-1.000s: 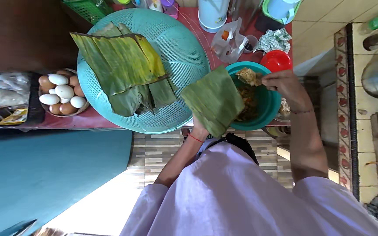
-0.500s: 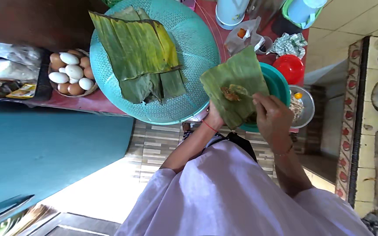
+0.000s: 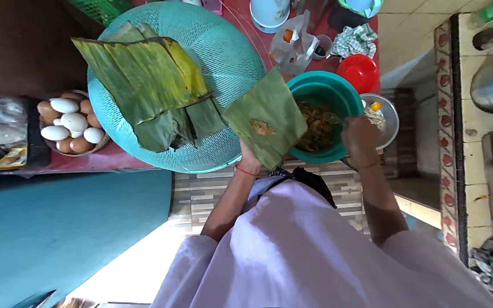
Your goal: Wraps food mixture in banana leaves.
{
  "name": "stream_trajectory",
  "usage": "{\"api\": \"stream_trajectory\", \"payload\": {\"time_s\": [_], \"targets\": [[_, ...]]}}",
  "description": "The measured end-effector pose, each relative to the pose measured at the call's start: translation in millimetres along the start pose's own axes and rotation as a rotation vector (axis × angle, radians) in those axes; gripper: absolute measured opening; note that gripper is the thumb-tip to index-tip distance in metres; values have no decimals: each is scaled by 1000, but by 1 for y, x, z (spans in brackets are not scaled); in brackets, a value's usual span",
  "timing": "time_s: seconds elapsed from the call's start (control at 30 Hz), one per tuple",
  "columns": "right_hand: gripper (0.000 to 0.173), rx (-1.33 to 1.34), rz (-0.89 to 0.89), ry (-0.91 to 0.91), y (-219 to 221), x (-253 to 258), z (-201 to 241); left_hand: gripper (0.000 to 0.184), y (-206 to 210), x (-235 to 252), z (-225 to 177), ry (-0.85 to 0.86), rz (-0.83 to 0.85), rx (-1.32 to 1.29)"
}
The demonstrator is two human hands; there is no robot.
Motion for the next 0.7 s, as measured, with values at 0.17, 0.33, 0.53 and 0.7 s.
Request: {"api": "stream_trajectory", "payload": {"time_s": [0.17,0.33,0.53,0.7], "targets": [[21,-63,196,81,30,5,15,58,-11,3,-1,15,-3,-7],[16,19,164,25,39,-5,9,58,-11,6,1,9,13,-37],[21,85,200,25,46,-12,3,63,-10,8,2,20,128,-66],[22,125,176,-30,64,-2,7,60,-13,7,2,32,-15,-9]]}}
Point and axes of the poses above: each hand's wrist, its own x-axis towards the middle knuckle, its own y-axis out of the palm, z = x × y, the point moved 6 cm from there along x, towards the middle knuckle, and after that the axes turned 4 degrees about y, right-handed, at the moved point
